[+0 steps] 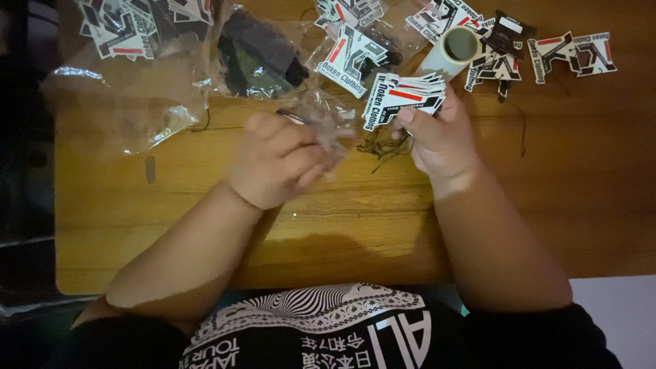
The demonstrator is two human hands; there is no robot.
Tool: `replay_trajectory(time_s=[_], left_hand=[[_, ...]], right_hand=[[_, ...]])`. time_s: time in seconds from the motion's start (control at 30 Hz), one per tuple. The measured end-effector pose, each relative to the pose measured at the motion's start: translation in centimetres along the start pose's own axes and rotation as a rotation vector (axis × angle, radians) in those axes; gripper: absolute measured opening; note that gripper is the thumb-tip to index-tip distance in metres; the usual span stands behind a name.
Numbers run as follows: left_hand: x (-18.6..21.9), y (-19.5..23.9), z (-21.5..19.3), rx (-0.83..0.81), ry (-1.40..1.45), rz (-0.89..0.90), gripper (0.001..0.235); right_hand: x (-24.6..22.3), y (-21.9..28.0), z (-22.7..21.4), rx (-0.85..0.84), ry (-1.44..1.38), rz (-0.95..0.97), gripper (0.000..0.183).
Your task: The person threads a string through multiple clothing tags labeled 'Noken Clothing', stacks them, and places the bundle into a clear plastic bag. The person handles tags and string by hand throughout the process.
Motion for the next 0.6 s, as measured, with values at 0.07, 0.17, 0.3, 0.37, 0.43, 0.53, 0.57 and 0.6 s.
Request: replay_trajectory(time_s=[0.07,0.17,0.3,0.37,0.43,0.53,0.57,0.6], left_hand=[[0.9,-1.0,-0.1,-0.119,0.051,0.024,0.041],[-1.0,1.2,1.2,-0.263,0.201,-0.137,0.049],[-0.9,1.2,1.3,-0.200,0.017,-0.146,0.037],[-0.9,2.0,1.9,-0.302,-0.137,-0.192,0.034],[-0.9,2.0,2.0,-0.310,-0.179,-0.204,0.027],[-1.2,2.3,2.3,-0.314,-0.247,-0.232,0.019],[-1.4,2.6,2.4,-0.309,-0.273,-0.252,0.019],[-1.3,2.5,2.3,-0.309,-0.274,-0.252,0.019]], right_hand=[[-0.3,0.1,-0.1,-0.069,0.196,-0.105,0.034],[-2.1,0.9,2.0,0.005,0.253,-0.101,0.035],[-2.9,1.4,2.7,-0.020,0.303,-0.133,0.034],[-3.0,1.7,2.9,-0.012,0.334,-0.126,0.036],[-3.1,1.9,2.6,-0.039,0.375,-0.142,0.036],[-2.7,2.4,2.4,-0.104,0.326,-0.188,0.037],[-2.5,2.7,2.5,-0.142,0.235,-0.215,0.039],[-2.3,3.0,2.5,-0.143,0.235,-0.216,0.039]])
Point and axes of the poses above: each hand's wrist, its own y-axis away from the middle knuckle, its own z-axis out of the palm, x = y × z, the point moved 4 cm from there along -y, towards the middle knuckle, and after that the axes turned 2 degrees about x, right-handed, at the moved point
